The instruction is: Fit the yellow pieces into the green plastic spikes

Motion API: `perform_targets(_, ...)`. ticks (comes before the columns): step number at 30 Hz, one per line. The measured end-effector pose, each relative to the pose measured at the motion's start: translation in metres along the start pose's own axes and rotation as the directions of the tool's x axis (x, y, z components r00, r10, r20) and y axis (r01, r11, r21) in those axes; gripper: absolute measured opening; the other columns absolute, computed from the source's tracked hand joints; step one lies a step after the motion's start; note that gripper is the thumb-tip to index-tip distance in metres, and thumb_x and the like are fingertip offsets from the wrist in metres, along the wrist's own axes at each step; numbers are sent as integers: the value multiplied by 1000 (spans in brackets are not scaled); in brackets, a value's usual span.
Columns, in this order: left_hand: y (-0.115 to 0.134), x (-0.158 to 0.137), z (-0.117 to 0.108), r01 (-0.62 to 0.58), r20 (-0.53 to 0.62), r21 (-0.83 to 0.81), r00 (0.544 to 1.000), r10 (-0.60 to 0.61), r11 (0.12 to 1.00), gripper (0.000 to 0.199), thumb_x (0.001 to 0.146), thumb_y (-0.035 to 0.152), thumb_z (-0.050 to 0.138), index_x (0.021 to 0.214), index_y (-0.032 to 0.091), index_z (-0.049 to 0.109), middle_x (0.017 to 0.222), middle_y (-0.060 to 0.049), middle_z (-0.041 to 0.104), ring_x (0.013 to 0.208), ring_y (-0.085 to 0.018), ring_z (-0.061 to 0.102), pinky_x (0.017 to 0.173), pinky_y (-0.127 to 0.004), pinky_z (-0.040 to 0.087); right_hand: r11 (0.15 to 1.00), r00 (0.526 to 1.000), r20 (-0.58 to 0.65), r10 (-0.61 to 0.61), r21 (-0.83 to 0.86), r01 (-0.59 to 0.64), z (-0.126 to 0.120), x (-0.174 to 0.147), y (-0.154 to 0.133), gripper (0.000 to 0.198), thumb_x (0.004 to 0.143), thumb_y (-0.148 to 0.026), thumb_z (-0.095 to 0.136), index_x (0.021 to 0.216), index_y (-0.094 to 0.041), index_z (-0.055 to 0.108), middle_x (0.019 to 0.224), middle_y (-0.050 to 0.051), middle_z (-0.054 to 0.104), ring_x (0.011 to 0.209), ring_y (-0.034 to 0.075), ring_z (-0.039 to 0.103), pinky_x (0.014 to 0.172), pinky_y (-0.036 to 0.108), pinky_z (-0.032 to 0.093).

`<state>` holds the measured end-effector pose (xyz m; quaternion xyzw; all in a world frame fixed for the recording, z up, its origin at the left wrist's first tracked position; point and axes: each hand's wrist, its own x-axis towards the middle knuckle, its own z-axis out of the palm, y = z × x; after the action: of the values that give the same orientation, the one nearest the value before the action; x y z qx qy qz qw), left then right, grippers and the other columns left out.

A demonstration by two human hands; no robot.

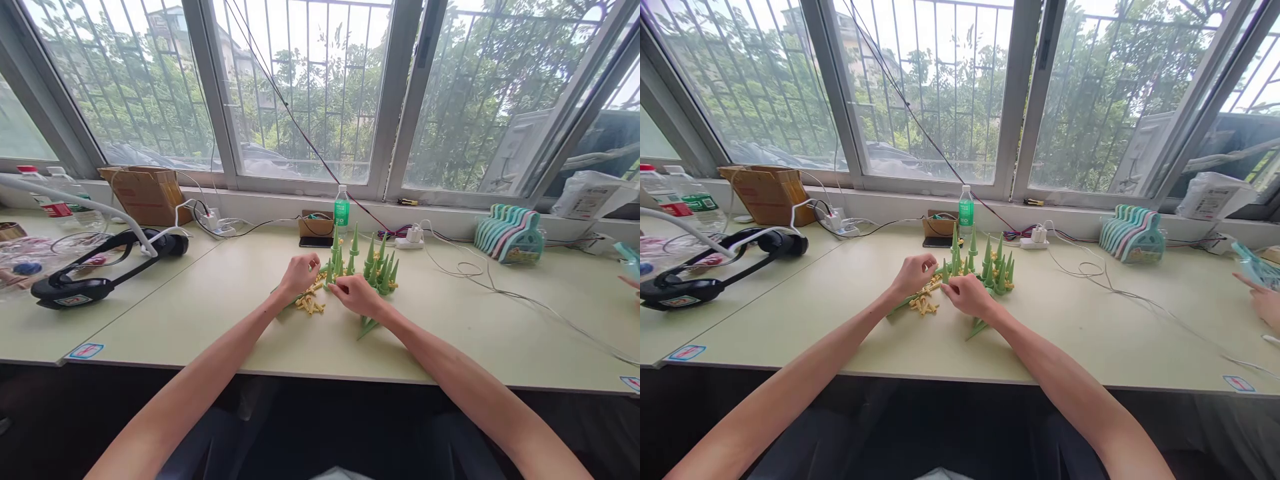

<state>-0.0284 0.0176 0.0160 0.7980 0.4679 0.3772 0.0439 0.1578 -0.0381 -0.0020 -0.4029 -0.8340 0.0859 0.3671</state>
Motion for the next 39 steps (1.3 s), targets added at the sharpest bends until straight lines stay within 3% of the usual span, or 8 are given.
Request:
perform_targets(13, 16, -1, -3, -14, -150, -107, 989, -2, 994, 28, 89, 35, 48, 70, 18, 60, 55, 2, 56, 51, -11, 47, 58, -24, 37, 999, 961, -276, 24, 44, -12, -8, 4, 9, 53, 97, -52, 33, 57, -20, 22, 52, -5, 21, 53, 9, 19, 50, 24, 21)
perform_targets(19, 19, -2, -5, 1, -103, -61, 995, -7, 998, 27, 90, 34, 45, 75, 19, 61, 60, 0, 58, 57, -14, 51, 62, -26, 40, 1000, 971, -237, 24, -11, -28, -9, 2, 13, 53, 99, -51, 30, 56, -20, 24, 52, -5, 25, 52, 9, 20, 50, 24, 22)
perform_targets(23, 10, -2, -6, -43, -63, 69, 997, 48, 997, 20, 87, 25, 47, 80, 18, 64, 82, -7, 66, 80, -20, 59, 74, -30, 45, 999, 980, -198, -10, -49, 0, -8, 0, 12, 53, 100, -50, 28, 56, -20, 28, 52, -4, 28, 52, 10, 21, 51, 24, 23)
perform_targets(27, -4, 1, -6, -132, 100, 153, 988, 117, 979, 22, 86, 23, 48, 94, 18, 69, 103, -11, 67, 104, -28, 57, 89, -38, 45, 997, 983, -176, -46, -65, 36, -7, -1, 11, 53, 100, -51, 26, 58, -20, 27, 52, -5, 27, 52, 10, 22, 52, 24, 24)
perform_targets(32, -20, 7, -7, -101, 298, 149, 953, 53, 984, 37, 87, 37, 52, 117, 18, 63, 128, -13, 60, 121, -30, 51, 101, -39, 39, 975, 979, -127, -160, -179, 136, -9, -2, 8, 50, 101, -44, 27, 58, -20, 28, 51, -5, 30, 49, 9, 22, 51, 24, 21)
perform_targets(37, -29, 16, -4, -122, 525, 182, 851, 8, 976, 53, 82, 47, 55, 129, 22, 55, 125, -12, 60, 122, -30, 49, 97, -36, 41, 920, 967, 15, -254, -304, 246, -20, -4, -2, 47, 101, -38, 33, 59, -18, 37, 53, -3, 36, 49, 10, 24, 52, 26, 18)
perform_targets(39, -30, 21, -2, -141, 548, 220, 836, -2, 965, 53, 81, 48, 54, 129, 25, 55, 123, -11, 61, 119, -30, 51, 96, -36, 41, 909, 959, 84, -272, -304, 285, -24, -4, -8, 46, 101, -37, 34, 60, -18, 40, 53, -3, 38, 48, 9, 24, 52, 26, 18)
